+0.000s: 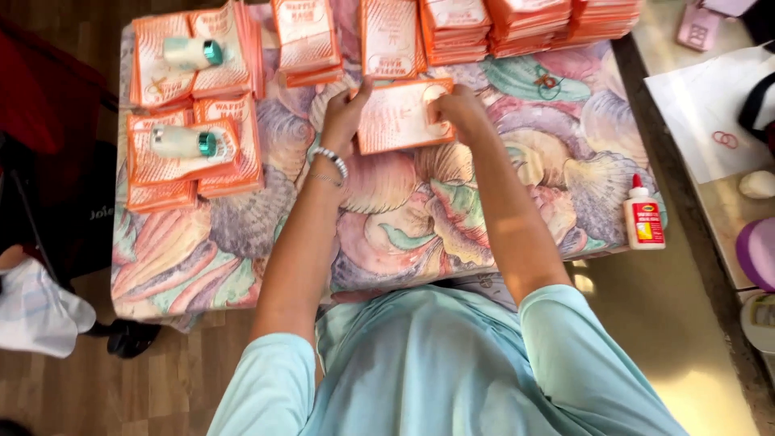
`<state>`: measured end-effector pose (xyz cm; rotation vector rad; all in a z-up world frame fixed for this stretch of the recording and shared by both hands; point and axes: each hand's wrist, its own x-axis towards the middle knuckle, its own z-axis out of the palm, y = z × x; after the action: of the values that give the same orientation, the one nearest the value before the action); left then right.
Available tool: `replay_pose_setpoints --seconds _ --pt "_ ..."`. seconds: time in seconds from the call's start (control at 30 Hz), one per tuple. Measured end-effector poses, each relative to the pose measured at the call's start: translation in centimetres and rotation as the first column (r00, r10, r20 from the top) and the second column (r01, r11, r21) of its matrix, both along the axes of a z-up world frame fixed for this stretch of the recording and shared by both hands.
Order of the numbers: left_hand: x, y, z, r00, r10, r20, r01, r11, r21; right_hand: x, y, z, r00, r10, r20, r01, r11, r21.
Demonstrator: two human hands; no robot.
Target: Folding and applying glue to paper bags for assembly
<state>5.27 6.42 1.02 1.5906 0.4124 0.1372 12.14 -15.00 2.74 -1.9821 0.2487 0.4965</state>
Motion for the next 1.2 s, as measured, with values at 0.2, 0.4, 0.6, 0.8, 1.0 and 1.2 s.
replay_pose_setpoints --seconds 0.2,0.4,0.6,0.8,1.0,1.2 --pt "-5.8 1.2 2.9 0.885 -0.461 -0.063 0.446 0.879 -0.167 -0.6 -2.9 -4.5 0.848 0.43 0.309 -0.388 0.902 -0.19" --pt "-12.2 -2.6 -1.0 0.819 -0.572 0.046 0.573 0.814 -0.093 -6.8 -2.4 -1.7 0.631 0.644 0.432 -0.578 0.762 -0.293" --pt "-19.0 -2.6 -8.8 0.996 -0.043 0.075 0.055 0.984 -0.171 -15.9 -5.6 -1.2 0.771 0.109 0.627 -0.153 0.988 0.017" --pt "-21.2 -5.6 -3.9 0.984 0.076 0.158 -0.051 0.986 -0.16 -20.5 -3.5 -5.5 0.948 0.116 0.297 -0.158 0.98 0.122" --pt "-22.0 -6.3 -5.0 0.98 0.093 0.176 -0.058 0.979 -0.195 -20.0 -5.9 -4.4 0.921 0.134 0.367 -0.165 0.985 0.056" --pt "-23.1 -5.7 -5.1 0.965 0.169 0.2 -0.138 0.977 -0.162 -14.7 -16.0 -9.2 0.804 0.185 0.564 0.017 0.943 -0.333"
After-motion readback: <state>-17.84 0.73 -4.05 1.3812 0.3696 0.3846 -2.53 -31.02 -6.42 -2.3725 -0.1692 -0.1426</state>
